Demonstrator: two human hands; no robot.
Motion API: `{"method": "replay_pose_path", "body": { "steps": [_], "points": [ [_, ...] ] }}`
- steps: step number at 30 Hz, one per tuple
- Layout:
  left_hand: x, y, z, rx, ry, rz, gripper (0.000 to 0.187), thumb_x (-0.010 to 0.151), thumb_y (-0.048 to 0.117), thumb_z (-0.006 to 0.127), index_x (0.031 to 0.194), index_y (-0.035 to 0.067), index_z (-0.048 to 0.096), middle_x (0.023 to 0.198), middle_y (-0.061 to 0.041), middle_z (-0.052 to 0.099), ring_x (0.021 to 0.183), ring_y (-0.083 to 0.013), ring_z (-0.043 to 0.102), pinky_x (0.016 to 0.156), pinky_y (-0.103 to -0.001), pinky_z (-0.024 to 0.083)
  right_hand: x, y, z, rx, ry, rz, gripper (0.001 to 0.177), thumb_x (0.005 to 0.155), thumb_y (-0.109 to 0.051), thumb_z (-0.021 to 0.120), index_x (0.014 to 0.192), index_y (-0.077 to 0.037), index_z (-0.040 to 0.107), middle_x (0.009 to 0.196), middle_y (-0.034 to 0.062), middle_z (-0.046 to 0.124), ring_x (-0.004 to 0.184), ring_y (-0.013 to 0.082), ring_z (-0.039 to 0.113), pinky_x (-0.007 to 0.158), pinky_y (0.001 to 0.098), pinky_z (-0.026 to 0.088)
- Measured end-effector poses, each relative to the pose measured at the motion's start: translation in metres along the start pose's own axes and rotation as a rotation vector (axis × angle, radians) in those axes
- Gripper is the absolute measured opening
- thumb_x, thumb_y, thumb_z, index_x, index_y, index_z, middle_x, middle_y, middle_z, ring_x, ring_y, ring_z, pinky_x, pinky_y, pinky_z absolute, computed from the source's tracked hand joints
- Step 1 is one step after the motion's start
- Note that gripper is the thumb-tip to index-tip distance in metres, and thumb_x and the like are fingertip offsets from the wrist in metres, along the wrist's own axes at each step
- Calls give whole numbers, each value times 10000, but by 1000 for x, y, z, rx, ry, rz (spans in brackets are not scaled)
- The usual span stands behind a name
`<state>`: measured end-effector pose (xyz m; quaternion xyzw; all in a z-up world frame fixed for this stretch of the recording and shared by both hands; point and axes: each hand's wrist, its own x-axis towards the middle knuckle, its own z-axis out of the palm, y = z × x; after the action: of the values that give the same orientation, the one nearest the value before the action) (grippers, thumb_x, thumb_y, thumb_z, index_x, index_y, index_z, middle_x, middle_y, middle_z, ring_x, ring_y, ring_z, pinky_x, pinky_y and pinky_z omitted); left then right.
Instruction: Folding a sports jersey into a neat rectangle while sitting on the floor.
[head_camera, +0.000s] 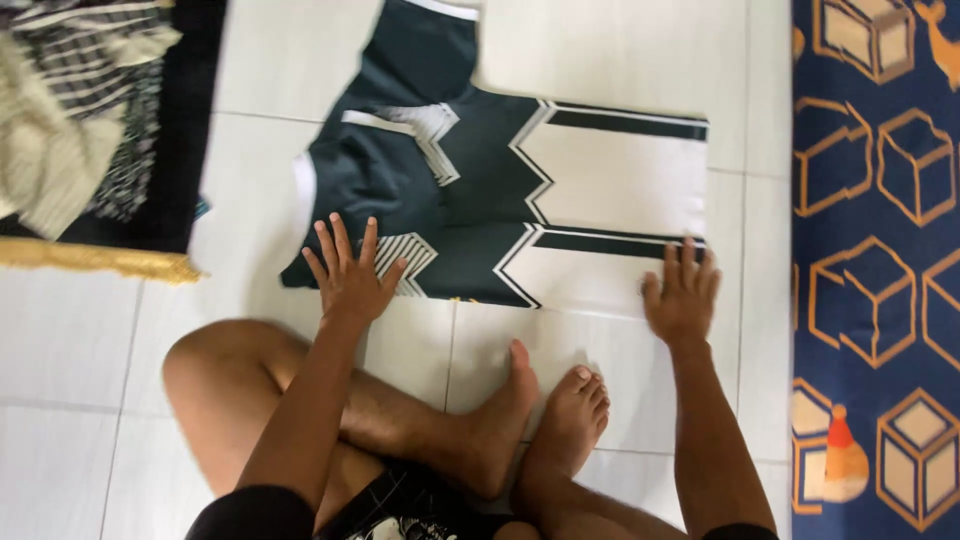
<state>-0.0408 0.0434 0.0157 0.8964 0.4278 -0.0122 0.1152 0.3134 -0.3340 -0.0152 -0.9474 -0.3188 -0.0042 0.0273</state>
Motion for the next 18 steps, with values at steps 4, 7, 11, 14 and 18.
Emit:
{"method": "replay_pose_path", "body": {
  "steps": [4, 7, 11, 14, 18],
  "points": [
    [4, -18, 4, 3, -90, -166, 936, 935, 820, 283, 1669, 273, 85, 1719, -212, -39, 1582, -410, -97, 1227, -689, -5, 10, 10, 2, -34, -253, 61, 761, 1021, -620, 217, 1669, -222, 186, 1749, 51, 81, 1585, 403, 28, 1284, 582, 37],
    [5, -30, -2, 41, -172, -209, 950, 941, 838, 216, 1664, 271, -24, 1719, -157, -119, 1572, -391, -151, 1235, -661, -66, 11, 24, 17, -87, -275, 163, 708, 1046, -630, 58, 1677, -309, 68, 1748, -36, -32, 1586, 347, -37, 1268, 569, -46],
    [13, -56, -18, 22, -254, -192, 942, 974, 667, 427, 1670, 183, 16, 1721, -131, 31, 1574, -366, 44, 1237, -650, 64, 18, 58, 24, -302, 250, -197, 517, 1022, -439, 286, 1450, -165, 383, 1489, 72, 339, 1394, 384, 315, 1112, 534, 248],
    [4, -93, -23, -6, -98, -156, 871, 913, 525, 638, 1597, 153, 250, 1573, -134, 346, 1428, -375, 321, 1110, -612, 288, 11, 23, -29, -159, 345, -62, 562, 959, -371, 551, 1437, -75, 527, 1398, 202, 569, 1285, 453, 521, 1005, 587, 469],
    [-21, -132, -22, -231, 196, -169, 640, 804, 420, 822, 1319, 140, 565, 1199, -218, 593, 1080, -491, 558, 785, -661, 486, -3, 4, -52, 407, -185, 687, 919, 847, -539, 744, 1527, -16, 414, 1444, 267, 318, 1166, 484, 567, 1052, 547, 426]
  ]
}}
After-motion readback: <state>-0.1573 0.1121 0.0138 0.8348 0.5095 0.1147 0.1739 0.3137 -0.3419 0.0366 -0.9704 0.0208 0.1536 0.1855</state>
